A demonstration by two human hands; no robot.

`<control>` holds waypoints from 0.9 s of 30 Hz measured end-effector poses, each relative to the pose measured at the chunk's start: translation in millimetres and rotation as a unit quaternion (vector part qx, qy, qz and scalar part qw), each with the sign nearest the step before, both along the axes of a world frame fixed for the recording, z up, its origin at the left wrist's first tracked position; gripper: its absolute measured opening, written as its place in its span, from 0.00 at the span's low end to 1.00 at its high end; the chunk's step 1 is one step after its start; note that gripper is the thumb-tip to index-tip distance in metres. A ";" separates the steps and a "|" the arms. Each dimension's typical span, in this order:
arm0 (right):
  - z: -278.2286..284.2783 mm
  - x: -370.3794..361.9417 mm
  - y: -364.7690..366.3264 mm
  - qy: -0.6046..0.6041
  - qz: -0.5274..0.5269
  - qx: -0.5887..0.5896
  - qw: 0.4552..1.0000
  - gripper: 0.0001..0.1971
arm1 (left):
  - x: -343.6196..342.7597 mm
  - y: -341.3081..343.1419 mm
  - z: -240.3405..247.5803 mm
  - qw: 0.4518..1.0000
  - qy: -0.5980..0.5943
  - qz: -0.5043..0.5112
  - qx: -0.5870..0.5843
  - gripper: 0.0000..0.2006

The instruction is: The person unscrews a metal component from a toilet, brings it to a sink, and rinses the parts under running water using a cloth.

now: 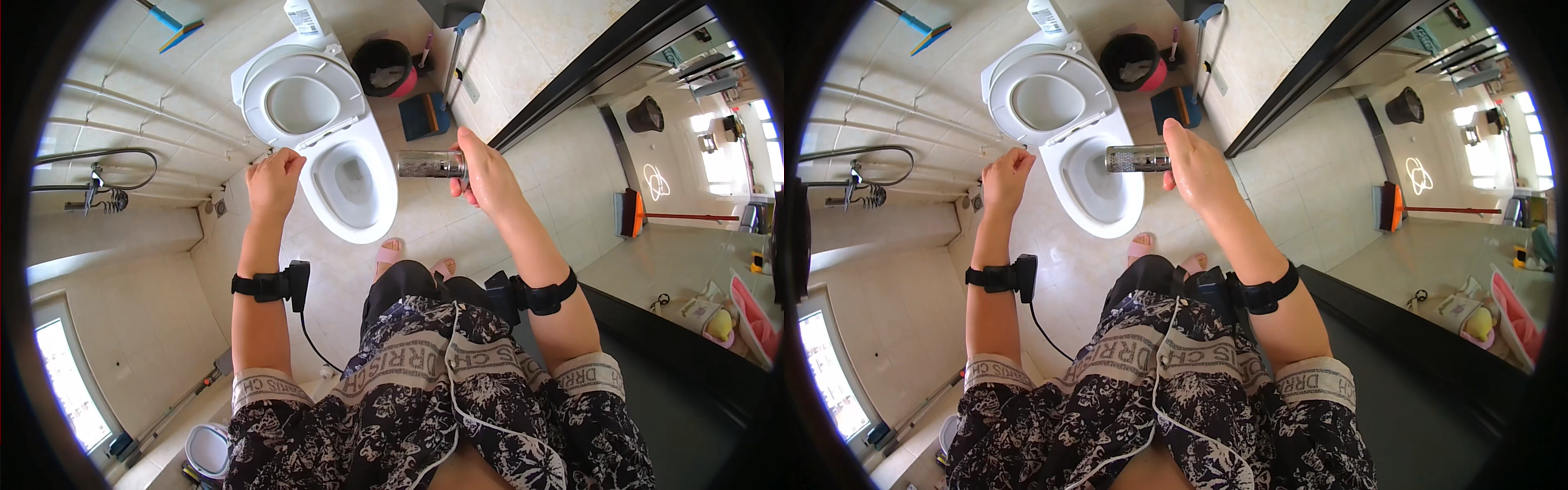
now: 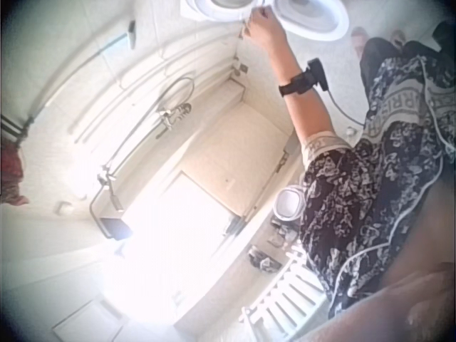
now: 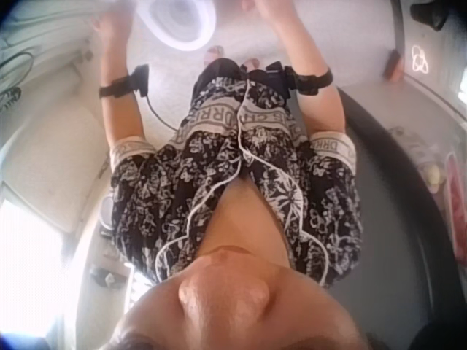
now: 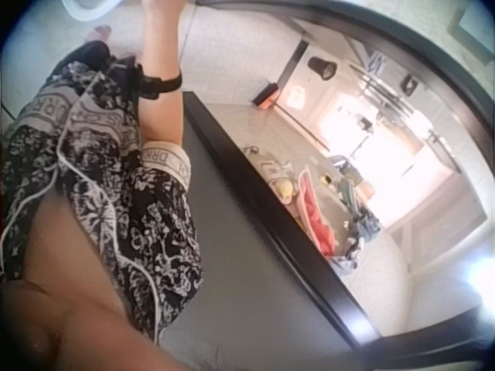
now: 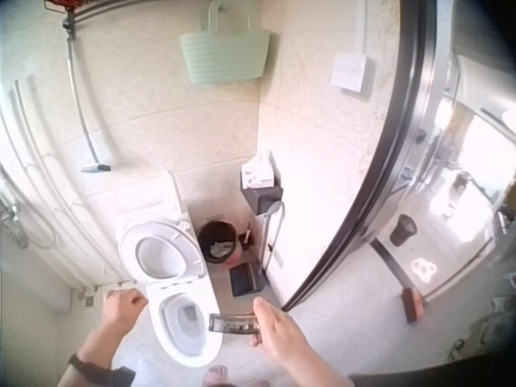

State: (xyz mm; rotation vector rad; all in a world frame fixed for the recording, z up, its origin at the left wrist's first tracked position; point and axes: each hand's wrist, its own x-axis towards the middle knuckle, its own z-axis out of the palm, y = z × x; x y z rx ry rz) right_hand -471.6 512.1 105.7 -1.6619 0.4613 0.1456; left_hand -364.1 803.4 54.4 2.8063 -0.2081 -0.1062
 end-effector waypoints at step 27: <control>-115.8 -232.9 -309.0 0.091 -0.364 -0.107 0.921 0.26 | 7.7 -182.1 -120.4 0.955 0.202 -0.198 0.093 0.27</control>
